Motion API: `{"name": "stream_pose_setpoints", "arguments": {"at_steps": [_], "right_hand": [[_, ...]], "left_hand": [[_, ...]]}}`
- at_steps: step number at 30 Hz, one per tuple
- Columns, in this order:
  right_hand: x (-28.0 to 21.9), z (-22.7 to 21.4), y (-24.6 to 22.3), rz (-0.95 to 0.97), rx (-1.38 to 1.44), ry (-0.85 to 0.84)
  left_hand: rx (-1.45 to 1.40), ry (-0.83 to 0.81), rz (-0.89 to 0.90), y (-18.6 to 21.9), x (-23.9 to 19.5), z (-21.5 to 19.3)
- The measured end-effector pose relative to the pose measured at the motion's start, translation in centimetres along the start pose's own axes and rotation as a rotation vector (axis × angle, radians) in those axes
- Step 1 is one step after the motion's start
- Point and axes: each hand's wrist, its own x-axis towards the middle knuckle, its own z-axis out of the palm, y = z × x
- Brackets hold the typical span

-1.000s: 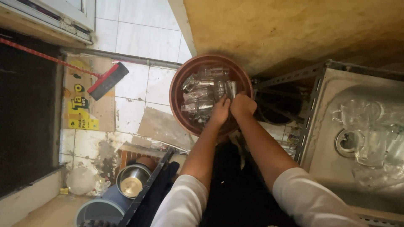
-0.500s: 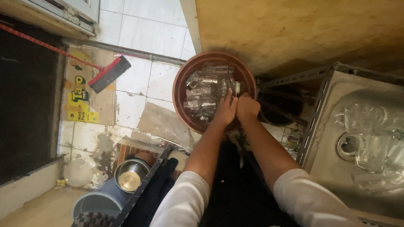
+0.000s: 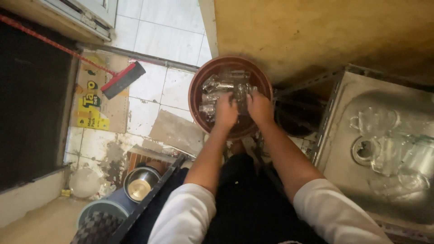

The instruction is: Rinsing glass jars under a faucet and placing them into a plastic bucket for cleaning

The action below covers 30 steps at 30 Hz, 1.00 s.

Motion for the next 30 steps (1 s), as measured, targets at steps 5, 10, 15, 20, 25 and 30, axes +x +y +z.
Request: {"name": "stream_pose_setpoints", "arguments": {"at_steps": [5, 10, 15, 20, 25, 30], "right_hand": [[-2.1, -1.5, -1.8, -0.323, 0.330, 0.055], [-6.9, -5.8, -5.4, -0.541, 0.508, 0.035], [-10.3, -10.5, -6.7, -0.817, 0.488, 0.111], [-12.2, -12.8, -6.0, -0.879, 0.474, 0.143], [-13.3, -15.0, -5.4, -0.957, 0.427, 0.129], [-13.9, -17.6, -4.8, -0.954, 0.435, 0.073]], "left_hand": [[-0.076, 0.339, 0.223, 1.3, -4.1, -5.2], [-0.118, 0.456, 0.476, 4.5, -8.8, -7.9], [-0.146, 0.382, 0.596, 9.3, -14.7, -9.4], [-0.117, 0.377, 0.620, 10.8, -16.2, -10.1], [-0.084, 0.416, 0.657, 13.4, -16.4, -10.5], [-0.089, 0.453, 0.717, 14.7, -16.5, -9.5]]}}
